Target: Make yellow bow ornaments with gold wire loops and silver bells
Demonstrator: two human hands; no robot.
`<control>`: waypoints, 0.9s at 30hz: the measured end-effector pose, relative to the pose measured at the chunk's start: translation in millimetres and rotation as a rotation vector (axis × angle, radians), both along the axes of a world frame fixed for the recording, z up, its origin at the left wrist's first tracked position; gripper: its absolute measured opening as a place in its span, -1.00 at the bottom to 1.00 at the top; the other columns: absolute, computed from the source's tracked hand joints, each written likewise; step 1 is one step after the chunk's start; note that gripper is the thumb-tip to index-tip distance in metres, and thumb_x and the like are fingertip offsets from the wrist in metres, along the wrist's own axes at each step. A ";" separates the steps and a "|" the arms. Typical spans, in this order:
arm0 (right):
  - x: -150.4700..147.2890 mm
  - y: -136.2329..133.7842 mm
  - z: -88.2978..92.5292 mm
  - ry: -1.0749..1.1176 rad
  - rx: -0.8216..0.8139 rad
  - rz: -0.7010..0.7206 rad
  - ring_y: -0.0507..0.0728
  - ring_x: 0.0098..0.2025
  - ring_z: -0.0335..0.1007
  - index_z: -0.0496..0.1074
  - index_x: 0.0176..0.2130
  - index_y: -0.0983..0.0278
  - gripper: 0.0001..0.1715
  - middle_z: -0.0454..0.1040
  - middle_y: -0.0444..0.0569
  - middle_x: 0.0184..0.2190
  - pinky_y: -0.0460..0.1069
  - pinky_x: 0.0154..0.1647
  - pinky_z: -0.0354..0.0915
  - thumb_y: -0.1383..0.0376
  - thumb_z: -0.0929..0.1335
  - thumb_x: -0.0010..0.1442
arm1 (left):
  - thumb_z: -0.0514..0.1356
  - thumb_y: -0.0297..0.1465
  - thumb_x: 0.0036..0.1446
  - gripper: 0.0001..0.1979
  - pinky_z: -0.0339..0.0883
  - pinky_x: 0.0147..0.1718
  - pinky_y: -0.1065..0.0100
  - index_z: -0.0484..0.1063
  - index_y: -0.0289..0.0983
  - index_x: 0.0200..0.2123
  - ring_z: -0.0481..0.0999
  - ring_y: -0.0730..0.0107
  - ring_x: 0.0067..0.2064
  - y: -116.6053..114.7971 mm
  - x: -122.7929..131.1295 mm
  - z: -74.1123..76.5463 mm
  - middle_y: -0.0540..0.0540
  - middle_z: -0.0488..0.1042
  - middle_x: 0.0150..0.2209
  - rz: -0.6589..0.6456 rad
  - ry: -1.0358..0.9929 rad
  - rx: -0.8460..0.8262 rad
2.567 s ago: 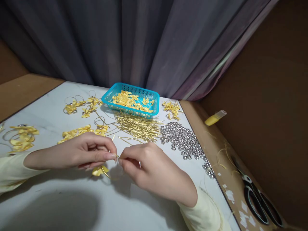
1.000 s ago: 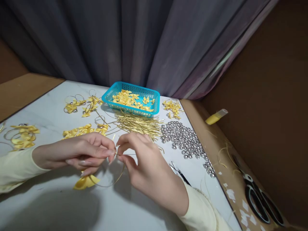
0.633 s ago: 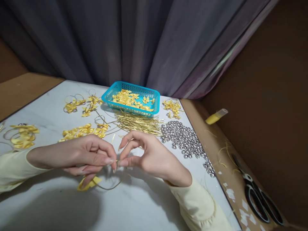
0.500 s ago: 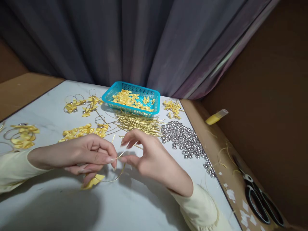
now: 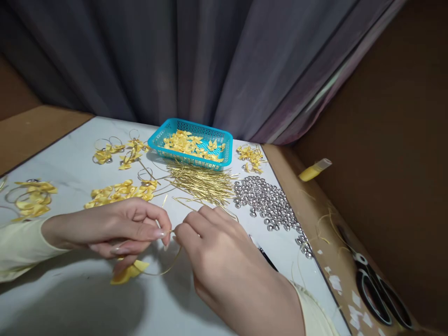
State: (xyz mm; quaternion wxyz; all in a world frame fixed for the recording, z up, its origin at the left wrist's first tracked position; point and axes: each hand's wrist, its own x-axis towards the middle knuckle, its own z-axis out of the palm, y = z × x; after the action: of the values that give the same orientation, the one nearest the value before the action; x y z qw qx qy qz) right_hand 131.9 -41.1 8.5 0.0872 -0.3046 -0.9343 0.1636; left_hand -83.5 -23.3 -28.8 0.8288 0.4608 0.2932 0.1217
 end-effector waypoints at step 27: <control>-2.4 7.6 -1.5 -0.062 -0.057 0.048 0.10 -0.36 0.17 0.38 -0.28 0.39 -0.66 0.36 0.01 -0.38 0.00 -0.37 0.11 0.58 0.17 -0.02 | 0.11 -0.29 0.19 -0.82 0.23 -0.62 0.53 0.40 -0.28 -0.26 -0.04 0.72 -0.76 0.0 3.5 1.7 0.20 0.13 -0.73 0.000 0.021 0.039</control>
State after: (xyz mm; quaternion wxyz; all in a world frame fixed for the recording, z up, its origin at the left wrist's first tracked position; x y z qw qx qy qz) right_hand 129.4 -33.5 7.0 0.0453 -0.2893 -0.9386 0.1826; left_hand -80.0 -23.3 -27.1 0.8166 0.4779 0.2994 0.1228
